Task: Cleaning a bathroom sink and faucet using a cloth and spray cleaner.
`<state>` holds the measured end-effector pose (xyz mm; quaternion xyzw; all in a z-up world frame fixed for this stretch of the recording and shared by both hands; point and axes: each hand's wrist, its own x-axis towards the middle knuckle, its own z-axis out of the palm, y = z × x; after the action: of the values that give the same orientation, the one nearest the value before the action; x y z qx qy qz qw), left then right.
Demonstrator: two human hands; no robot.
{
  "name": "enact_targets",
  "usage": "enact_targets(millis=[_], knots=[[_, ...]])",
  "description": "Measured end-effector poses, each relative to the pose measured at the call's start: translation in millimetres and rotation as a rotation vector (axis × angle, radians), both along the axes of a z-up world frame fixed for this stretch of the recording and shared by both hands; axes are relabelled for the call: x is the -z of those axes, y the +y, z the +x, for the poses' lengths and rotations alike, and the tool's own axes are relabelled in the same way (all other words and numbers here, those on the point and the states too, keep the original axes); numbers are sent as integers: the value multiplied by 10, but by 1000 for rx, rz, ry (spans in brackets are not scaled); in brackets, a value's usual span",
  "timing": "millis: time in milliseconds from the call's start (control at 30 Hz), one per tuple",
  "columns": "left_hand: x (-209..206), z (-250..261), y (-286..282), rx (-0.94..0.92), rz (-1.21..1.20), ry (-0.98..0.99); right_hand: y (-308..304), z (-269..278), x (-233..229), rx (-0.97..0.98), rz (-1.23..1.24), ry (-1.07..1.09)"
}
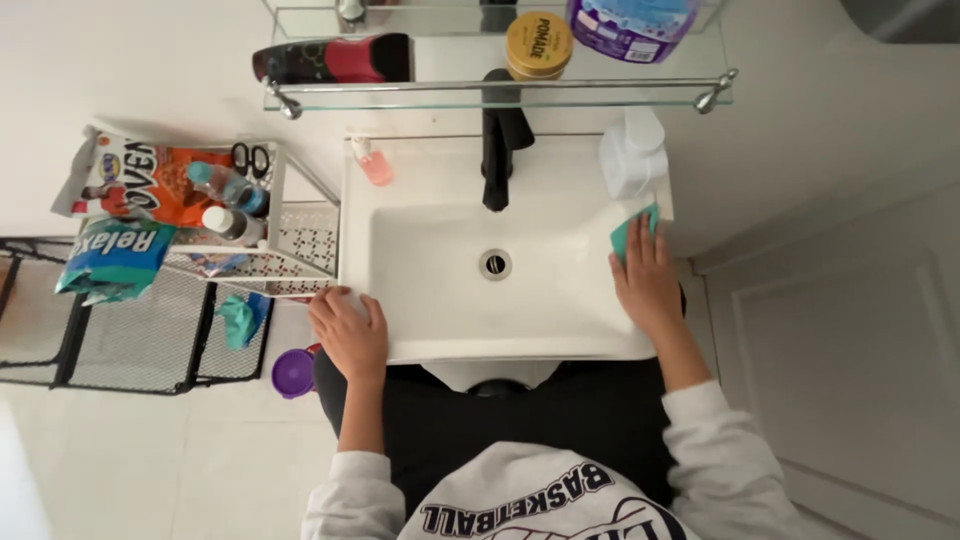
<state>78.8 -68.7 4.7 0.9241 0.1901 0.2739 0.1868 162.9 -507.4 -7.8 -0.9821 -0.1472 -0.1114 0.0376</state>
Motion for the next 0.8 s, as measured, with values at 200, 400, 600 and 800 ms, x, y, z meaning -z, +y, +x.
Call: enact_targets(millis=[200,400,600,800], knots=[[-9,-5,-20,20,-4,-6,20,128,-22,68,110,9],[45,-28,9,19,13,-6,4,-589,-29,107,128,120],[48,-41,-7,39,-22,-5,34,-1366,-97,84,185,177],[71,-59,14,27,-24,-21,393,-1585,-240,-5,127,193]])
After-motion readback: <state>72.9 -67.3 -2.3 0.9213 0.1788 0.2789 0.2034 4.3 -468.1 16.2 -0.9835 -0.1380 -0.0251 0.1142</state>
